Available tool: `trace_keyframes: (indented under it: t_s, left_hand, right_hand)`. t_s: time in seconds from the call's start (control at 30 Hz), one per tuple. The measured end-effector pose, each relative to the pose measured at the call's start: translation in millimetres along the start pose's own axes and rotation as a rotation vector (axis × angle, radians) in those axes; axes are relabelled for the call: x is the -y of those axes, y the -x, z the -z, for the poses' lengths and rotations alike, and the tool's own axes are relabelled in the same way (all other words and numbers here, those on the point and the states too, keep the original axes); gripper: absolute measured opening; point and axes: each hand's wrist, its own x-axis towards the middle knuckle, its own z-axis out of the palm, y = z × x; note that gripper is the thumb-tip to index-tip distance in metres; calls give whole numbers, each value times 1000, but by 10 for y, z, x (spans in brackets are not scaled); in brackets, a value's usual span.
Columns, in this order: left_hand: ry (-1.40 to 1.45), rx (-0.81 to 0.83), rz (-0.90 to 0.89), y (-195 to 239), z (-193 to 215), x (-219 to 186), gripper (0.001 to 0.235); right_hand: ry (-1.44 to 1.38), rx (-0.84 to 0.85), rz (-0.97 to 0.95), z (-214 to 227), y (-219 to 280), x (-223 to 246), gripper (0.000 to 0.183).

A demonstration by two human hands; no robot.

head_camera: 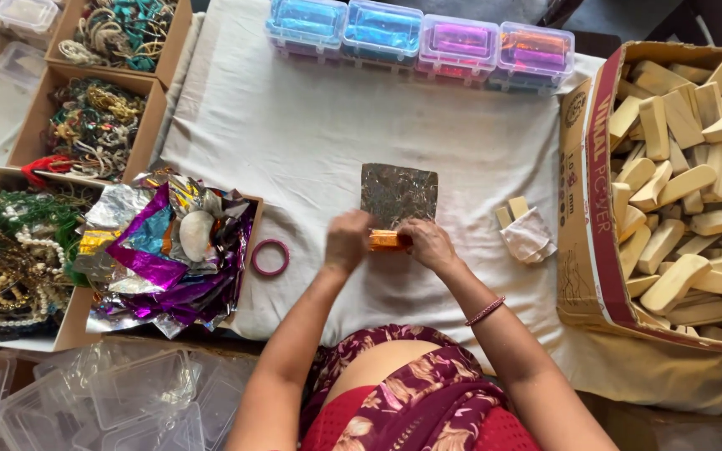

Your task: The person sits at a table and rubs a small wooden block with a white cloth. They then place the block on a sheet of shiny foil, fold the foil around it, and place the wrapped item into a clear plastic container. The person repeats the rubbing action on another wooden block.

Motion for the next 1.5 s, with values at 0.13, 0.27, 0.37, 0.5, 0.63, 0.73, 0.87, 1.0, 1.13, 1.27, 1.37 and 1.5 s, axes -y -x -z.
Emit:
trace_keyframes:
  t_s: [0.13, 0.27, 0.37, 0.5, 0.63, 0.73, 0.87, 1.0, 1.13, 1.27, 1.37, 1.5]
  left_hand:
    - [-105, 123, -408, 317, -243, -197, 25]
    - [-243, -55, -522, 368, -204, -231, 32]
    - [-282, -82, -515, 367, -228, -208, 32]
    - [-267, -108, -516, 405, -377, -105, 32]
    - [-269, -81, -483, 417, -377, -59, 34]
    - [-290, -53, -469, 356, -383, -59, 34]
    - [-282, -31, -450, 241, -325, -62, 32]
    - [-223, 33, -395, 127, -260, -136, 30]
    - [-184, 143, -334, -13, -255, -122, 30]
    - [-181, 252, -261, -195, -304, -92, 34]
    - [-144, 411, -178, -319, -183, -127, 36]
    - [-59, 574, -107, -461, -224, -51, 39]
  right_hand:
    - [-14, -13, 10, -22, -48, -32, 33]
    - [-30, -44, 19, -39, -7, -82, 27]
    - [-43, -72, 50, -20, 2, -64, 31]
    - [-51, -36, 11, -26, 20, -61, 33]
    - [-29, 31, -29, 46, 37, -11, 34]
    - [-73, 54, -19, 47, 42, -82, 34]
    - [-90, 73, -4, -54, -76, -234, 35]
    - [-371, 143, -5, -29, -126, -502, 34]
    - [-819, 107, -287, -120, -238, -859, 31]
    - [-521, -317, -288, -119, -193, -664, 30]
    - [-130, -435, 127, -124, -26, -320, 30]
    - [15, -316, 283, -249, 52, -249, 29]
